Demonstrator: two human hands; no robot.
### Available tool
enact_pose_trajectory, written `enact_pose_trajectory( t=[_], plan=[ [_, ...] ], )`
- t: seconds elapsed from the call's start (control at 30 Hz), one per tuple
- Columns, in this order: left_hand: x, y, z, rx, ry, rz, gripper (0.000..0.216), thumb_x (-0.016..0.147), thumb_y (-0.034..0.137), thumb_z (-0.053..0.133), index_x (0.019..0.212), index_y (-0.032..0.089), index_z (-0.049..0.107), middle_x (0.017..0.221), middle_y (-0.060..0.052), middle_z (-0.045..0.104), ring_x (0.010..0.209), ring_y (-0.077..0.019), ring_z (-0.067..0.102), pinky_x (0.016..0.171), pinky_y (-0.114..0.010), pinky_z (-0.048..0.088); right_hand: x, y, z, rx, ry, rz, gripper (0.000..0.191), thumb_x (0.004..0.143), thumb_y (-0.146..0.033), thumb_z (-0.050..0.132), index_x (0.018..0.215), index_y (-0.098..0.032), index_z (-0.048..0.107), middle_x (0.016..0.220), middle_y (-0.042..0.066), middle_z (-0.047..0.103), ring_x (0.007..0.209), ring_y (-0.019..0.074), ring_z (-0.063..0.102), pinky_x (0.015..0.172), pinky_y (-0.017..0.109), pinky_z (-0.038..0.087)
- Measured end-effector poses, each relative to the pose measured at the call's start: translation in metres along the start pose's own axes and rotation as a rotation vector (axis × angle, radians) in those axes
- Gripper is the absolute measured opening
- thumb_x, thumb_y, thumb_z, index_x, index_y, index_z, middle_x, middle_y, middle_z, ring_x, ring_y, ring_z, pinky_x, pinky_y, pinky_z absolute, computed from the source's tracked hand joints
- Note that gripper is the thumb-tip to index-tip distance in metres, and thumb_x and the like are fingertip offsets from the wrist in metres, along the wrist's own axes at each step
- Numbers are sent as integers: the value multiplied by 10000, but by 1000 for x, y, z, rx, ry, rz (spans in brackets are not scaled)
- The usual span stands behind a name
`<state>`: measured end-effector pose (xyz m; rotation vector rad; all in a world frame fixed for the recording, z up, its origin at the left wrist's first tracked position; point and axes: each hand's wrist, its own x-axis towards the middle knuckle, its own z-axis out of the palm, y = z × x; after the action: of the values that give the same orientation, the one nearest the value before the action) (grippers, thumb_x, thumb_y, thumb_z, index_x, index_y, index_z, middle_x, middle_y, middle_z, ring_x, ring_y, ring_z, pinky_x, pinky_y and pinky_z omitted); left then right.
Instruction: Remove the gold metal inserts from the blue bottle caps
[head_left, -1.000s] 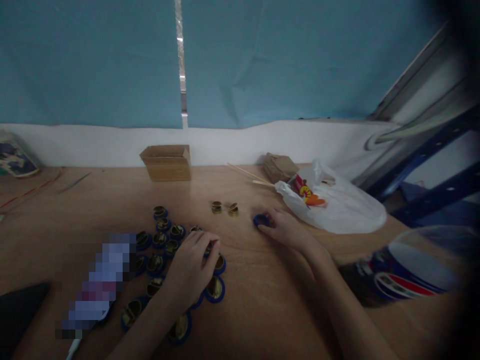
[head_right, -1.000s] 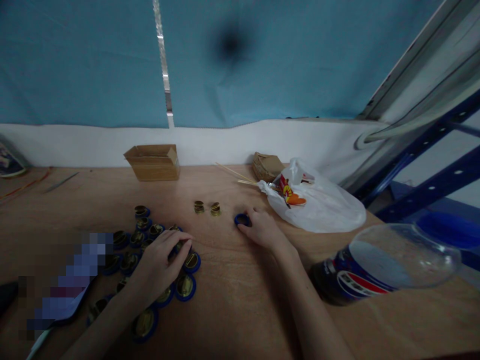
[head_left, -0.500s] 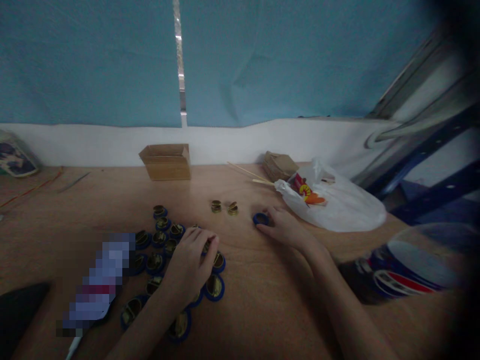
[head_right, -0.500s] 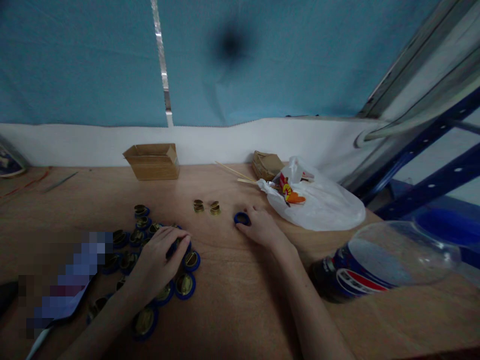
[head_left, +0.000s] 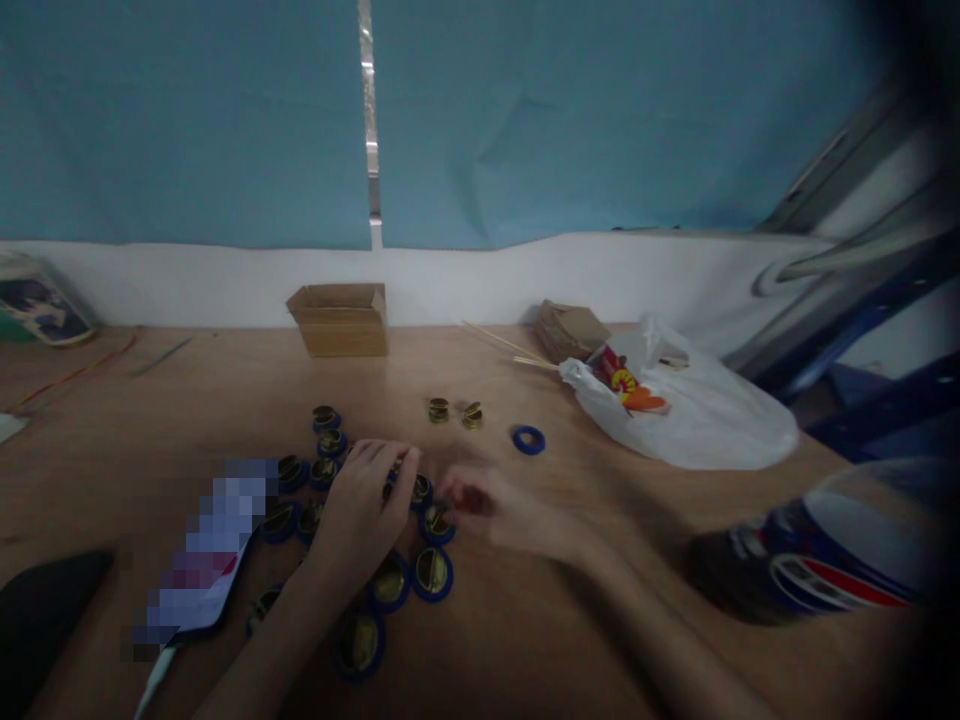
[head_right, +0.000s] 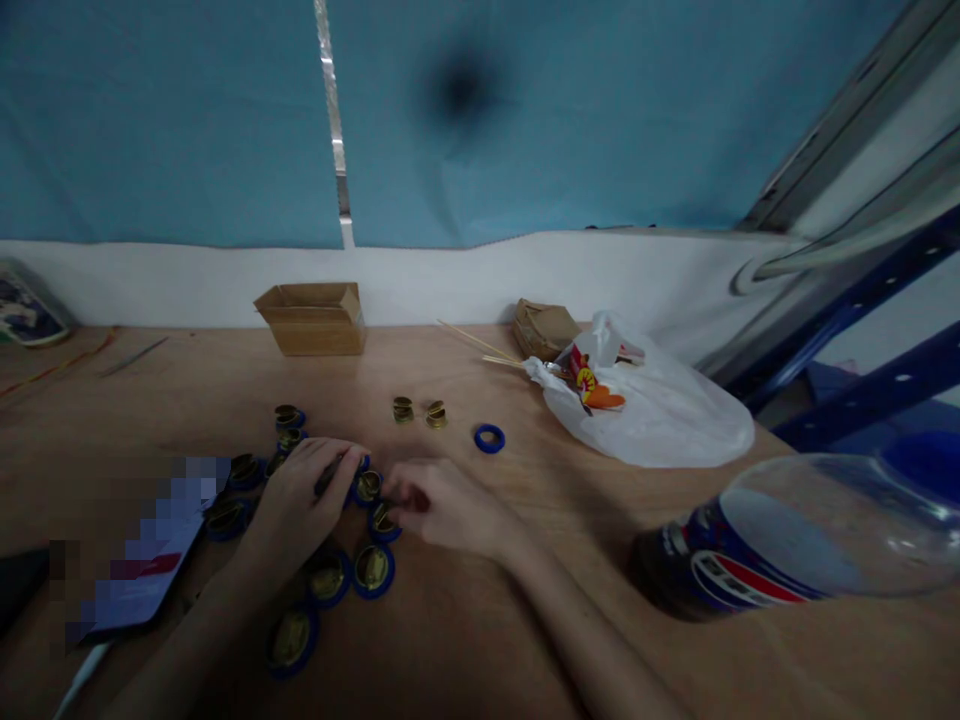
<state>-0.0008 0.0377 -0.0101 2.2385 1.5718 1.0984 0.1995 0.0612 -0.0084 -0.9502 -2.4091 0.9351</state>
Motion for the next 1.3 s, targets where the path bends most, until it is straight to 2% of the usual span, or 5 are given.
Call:
enact_pose_trajectory(
  t=[0.27, 0.47, 0.73, 1.0, 1.3],
  plan=[
    [-2, 10, -2, -129, 3, -102, 168, 913, 242, 476, 914, 183, 634, 914, -80, 694, 895, -249, 629, 827, -385, 470, 2, -11, -6, 43, 258, -39, 136, 846, -221, 645, 712, -198, 641, 733, 2, 604, 659, 137, 572, 587, 257, 455],
    [2, 21, -5, -982, -220, -518, 386, 862, 475, 559, 1038, 143, 646, 936, -94, 726, 848, -228, 694, 770, -343, 545, -1, -27, -9, 20, 757, -157, 68, 837, -169, 649, 794, -216, 673, 758, 19, 666, 720, 165, 625, 666, 303, 511],
    [1, 17, 1, -1218, -199, -517, 271, 858, 369, 626, 1011, 150, 672, 973, -71, 719, 883, -187, 675, 772, -283, 541, -6, -34, 3, -96, 609, -256, 311, 838, -119, 618, 1134, -206, 579, 994, 55, 648, 903, 178, 617, 795, 324, 512],
    [-2, 23, 1, -941, -116, -229, 242, 887, 215, 585, 1114, 204, 665, 1133, -54, 698, 1056, -189, 626, 919, -288, 480, -2, -32, 4, -46, 614, -161, 226, 852, -153, 634, 1066, -212, 592, 958, 31, 611, 869, 164, 580, 761, 315, 488],
    [-7, 22, 3, -909, -111, -187, 306, 841, 159, 624, 1140, 224, 643, 1160, -53, 696, 1074, -190, 644, 923, -305, 512, -2, -32, 15, -77, 722, -211, 259, 841, -74, 623, 1062, -202, 579, 966, 45, 602, 874, 169, 585, 747, 305, 509]
  ],
)
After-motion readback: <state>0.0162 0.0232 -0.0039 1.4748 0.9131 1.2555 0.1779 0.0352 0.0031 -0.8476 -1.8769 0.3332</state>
